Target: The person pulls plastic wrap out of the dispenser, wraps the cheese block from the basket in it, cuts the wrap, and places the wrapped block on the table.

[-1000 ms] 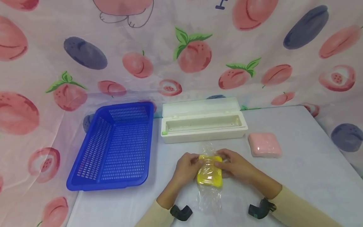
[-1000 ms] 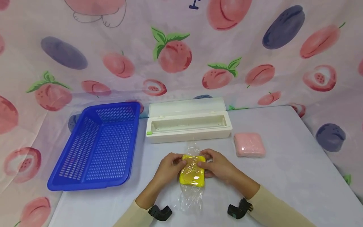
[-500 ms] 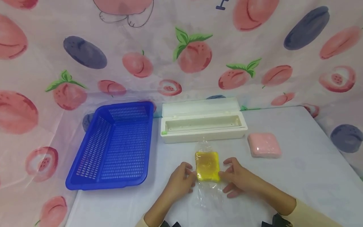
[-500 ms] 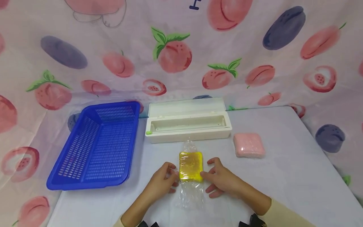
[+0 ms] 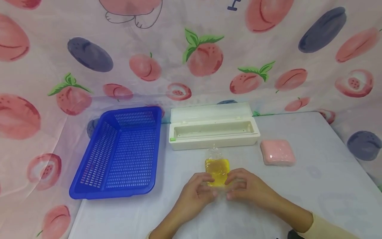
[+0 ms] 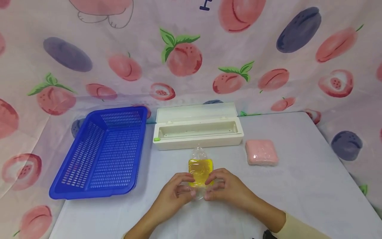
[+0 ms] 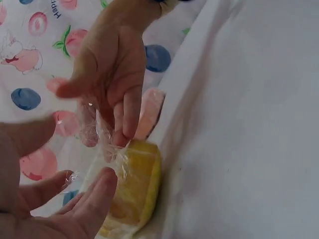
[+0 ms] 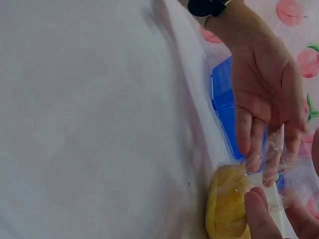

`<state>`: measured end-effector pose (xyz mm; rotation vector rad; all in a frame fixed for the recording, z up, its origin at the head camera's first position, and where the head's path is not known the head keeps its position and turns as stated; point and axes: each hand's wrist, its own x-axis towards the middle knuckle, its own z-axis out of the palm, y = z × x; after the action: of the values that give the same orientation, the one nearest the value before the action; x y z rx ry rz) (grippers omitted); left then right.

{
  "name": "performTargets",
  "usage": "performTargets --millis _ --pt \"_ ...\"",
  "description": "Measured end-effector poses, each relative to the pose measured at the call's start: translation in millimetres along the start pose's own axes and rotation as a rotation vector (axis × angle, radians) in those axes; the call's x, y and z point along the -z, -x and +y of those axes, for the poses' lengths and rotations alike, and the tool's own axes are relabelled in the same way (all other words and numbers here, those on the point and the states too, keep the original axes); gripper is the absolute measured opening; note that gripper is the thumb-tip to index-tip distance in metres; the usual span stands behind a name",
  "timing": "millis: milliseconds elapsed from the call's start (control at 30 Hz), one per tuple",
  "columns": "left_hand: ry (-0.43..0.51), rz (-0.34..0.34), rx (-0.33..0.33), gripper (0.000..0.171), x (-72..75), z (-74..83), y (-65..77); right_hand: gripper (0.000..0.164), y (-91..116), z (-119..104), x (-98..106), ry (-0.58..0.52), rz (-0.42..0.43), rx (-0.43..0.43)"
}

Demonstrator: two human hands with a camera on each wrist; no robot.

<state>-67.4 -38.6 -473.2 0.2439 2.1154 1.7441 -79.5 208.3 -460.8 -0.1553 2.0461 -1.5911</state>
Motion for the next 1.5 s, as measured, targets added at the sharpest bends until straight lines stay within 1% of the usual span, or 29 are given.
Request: performTargets --millis 67,100,133,200,233,300,333,400,500,600,800,867,933,967,1000,1100,1167,1233,1333,1400,1467,1500 --pt "-0.080 -0.040 -0.078 0.057 2.9 -1.0 -1.2 0.047 -2.5 3.1 1.2 0.023 -0.044 0.098" --pt "-0.141 -0.042 -0.120 0.061 3.6 -2.1 -2.9 0.045 -3.7 4.4 1.4 0.058 -0.054 0.154" --pt "-0.217 -0.030 -0.166 0.062 3.8 -3.7 -5.4 0.042 -5.4 5.3 1.3 0.100 -0.051 0.201" --pt "-0.387 0.022 -0.256 0.051 3.5 -6.2 -11.2 0.031 -9.9 7.6 0.9 0.198 -0.017 0.287" --pt "-0.452 0.051 -0.293 0.042 3.1 -7.2 -13.9 0.024 -12.4 8.5 0.6 0.248 0.009 0.311" --pt "-0.550 0.098 -0.347 0.023 2.6 -8.3 -19.2 0.013 -16.7 10.3 0.4 0.334 0.064 0.346" --pt "-0.575 0.108 -0.362 0.014 2.5 -8.5 -21.7 0.011 -18.9 11.1 0.3 0.360 0.089 0.351" --pt "-0.591 0.106 -0.365 0.003 2.3 -8.2 -25.6 0.009 -23.1 12.2 0.9 0.397 0.128 0.354" --pt "-0.609 0.098 -0.358 0.007 2.3 -6.9 -31.4 0.007 -28.8 13.1 2.5 0.415 0.153 0.358" --pt "-0.623 0.104 -0.353 0.009 2.1 -6.0 -37.3 0.005 -35.3 13.5 3.5 0.423 0.173 0.366" --pt "-0.651 0.156 -0.332 0.006 -0.2 -12.8 -47.4 0.011 -47.7 16.4 0.5 0.441 0.236 0.357" --pt "-0.665 0.177 -0.321 0.009 -2.1 -16.1 -48.3 0.015 -49.7 17.7 -1.5 0.453 0.261 0.368" --pt "-0.697 0.201 -0.327 0.013 -3.7 -16.9 -46.6 0.019 -49.7 18.5 -2.5 0.508 0.293 0.423" --pt "-0.727 0.214 -0.342 0.014 -3.9 -16.4 -44.9 0.019 -48.5 18.5 -2.3 0.555 0.315 0.465" --pt "-0.757 0.223 -0.361 0.015 -3.5 -14.5 -42.2 0.020 -46.7 18.1 -1.3 0.604 0.341 0.525" --pt "-0.874 0.238 -0.453 0.013 -0.1 -4.4 -31.6 0.025 -39.5 15.6 4.8 0.742 0.411 0.702" --pt "-0.966 0.224 -0.523 0.012 3.3 2.0 -23.6 0.030 -34.2 13.8 9.7 0.816 0.429 0.795" --pt "-1.052 0.178 -0.579 0.014 5.7 5.9 -16.1 0.035 -29.2 14.1 13.4 0.883 0.389 0.865" --pt "-1.171 0.080 -0.632 0.026 6.8 4.3 -7.9 0.040 -24.0 19.1 13.9 1.040 0.270 0.936" --pt "-1.232 0.025 -0.634 0.038 6.2 0.5 -5.0 0.046 -21.8 24.5 12.1 1.149 0.183 0.949" --pt "-1.286 -0.016 -0.610 0.049 4.9 -3.8 -2.7 0.051 -20.5 29.4 10.0 1.237 0.121 0.925" --pt "-1.306 -0.032 -0.590 0.054 4.3 -5.5 -1.6 0.053 -19.8 31.2 9.1 1.269 0.098 0.900"
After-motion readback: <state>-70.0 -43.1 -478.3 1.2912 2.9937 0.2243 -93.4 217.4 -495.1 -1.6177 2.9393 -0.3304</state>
